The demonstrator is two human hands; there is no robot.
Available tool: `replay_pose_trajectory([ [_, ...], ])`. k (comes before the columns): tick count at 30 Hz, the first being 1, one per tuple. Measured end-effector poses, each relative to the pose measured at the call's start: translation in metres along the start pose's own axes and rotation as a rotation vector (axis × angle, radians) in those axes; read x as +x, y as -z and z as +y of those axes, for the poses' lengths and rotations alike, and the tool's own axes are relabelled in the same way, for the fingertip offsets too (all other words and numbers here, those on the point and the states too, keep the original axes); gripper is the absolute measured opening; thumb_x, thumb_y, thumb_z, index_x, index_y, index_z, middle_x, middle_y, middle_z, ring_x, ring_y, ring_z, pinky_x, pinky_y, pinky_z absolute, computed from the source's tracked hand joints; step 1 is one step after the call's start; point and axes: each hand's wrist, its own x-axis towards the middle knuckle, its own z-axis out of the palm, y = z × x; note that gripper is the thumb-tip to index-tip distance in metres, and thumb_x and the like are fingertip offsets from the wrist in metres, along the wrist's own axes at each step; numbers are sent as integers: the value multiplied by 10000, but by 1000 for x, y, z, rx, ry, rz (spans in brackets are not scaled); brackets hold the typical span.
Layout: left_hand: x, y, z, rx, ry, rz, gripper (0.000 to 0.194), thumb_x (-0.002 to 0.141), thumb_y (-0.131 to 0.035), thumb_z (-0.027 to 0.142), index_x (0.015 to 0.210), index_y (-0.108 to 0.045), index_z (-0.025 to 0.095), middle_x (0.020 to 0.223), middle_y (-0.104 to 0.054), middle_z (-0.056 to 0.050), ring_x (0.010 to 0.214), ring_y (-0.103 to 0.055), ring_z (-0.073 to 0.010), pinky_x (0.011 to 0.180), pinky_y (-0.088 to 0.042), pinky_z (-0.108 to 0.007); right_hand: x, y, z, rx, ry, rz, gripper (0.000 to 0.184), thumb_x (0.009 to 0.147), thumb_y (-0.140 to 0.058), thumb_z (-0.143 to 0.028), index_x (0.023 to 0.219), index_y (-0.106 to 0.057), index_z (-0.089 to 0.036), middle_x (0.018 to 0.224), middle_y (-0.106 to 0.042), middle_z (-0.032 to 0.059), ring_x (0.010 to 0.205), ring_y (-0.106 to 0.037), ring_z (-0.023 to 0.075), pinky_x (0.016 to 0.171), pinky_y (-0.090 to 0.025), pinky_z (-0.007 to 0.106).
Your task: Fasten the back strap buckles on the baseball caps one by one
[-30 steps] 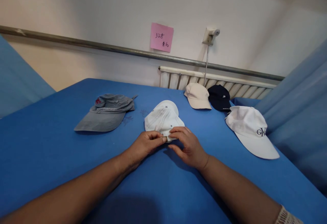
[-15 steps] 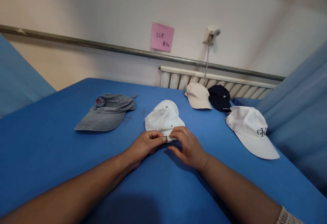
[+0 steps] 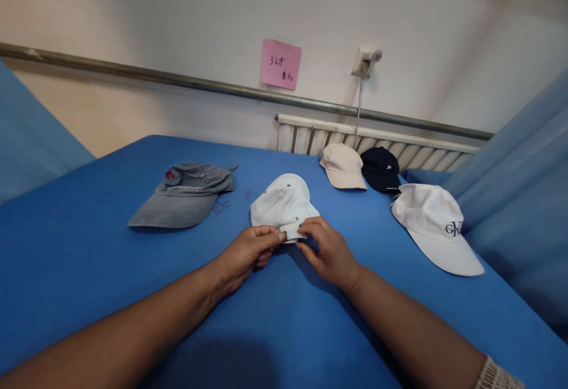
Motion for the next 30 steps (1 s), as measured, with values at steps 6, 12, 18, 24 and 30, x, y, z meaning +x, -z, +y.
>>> replay_pose_trajectory([
  [6, 3, 7, 4, -180, 44, -21, 270, 746, -739, 335, 744, -565, 130, 660, -466, 43, 457, -259, -24, 424, -178, -196, -2, -4, 13, 130, -187, 76, 83, 883, -538, -150, 887, -598, -207, 820, -626, 25, 745, -600, 161, 697, -495, 286],
  [12, 3, 8, 7, -226, 77, -19, 265, 721, -748, 329, 788, -587, 130, 652, -467, 49, 443, -246, -22, 421, -167, -197, -3, -10, 12, 203, -299, 37, 167, 852, -614, -206, 1018, -602, -210, 871, -635, 24, 730, -606, 152, 685, -508, 283],
  [18, -2, -3, 2, 107, -43, 23, 319, 738, -709, 447, 709, -591, 152, 507, -408, 75, 441, -287, -60, 439, -205, -210, -2, -4, -4, 117, -146, 65, 403, 811, -669, -200, 1181, -510, -204, 1052, -603, 83, 905, -599, 203, 794, -526, 360],
  [24, -8, -8, -2, 669, -354, 40, 248, 787, -641, 409, 807, -703, 170, 727, -625, -7, 652, -513, -144, 597, -370, -244, -1, 4, -15, 23, 11, -123, 316, 846, -626, -162, 1145, -539, -210, 1086, -591, 97, 999, -572, 226, 855, -504, 390],
  [30, -14, -6, 1, 965, -471, 6, 184, 846, -590, 339, 922, -691, 206, 806, -659, -13, 680, -562, -151, 626, -381, -246, -2, 6, -11, -34, 33, -232, 203, 852, -649, -223, 1015, -532, -195, 945, -620, 63, 872, -573, 216, 765, -474, 358],
])
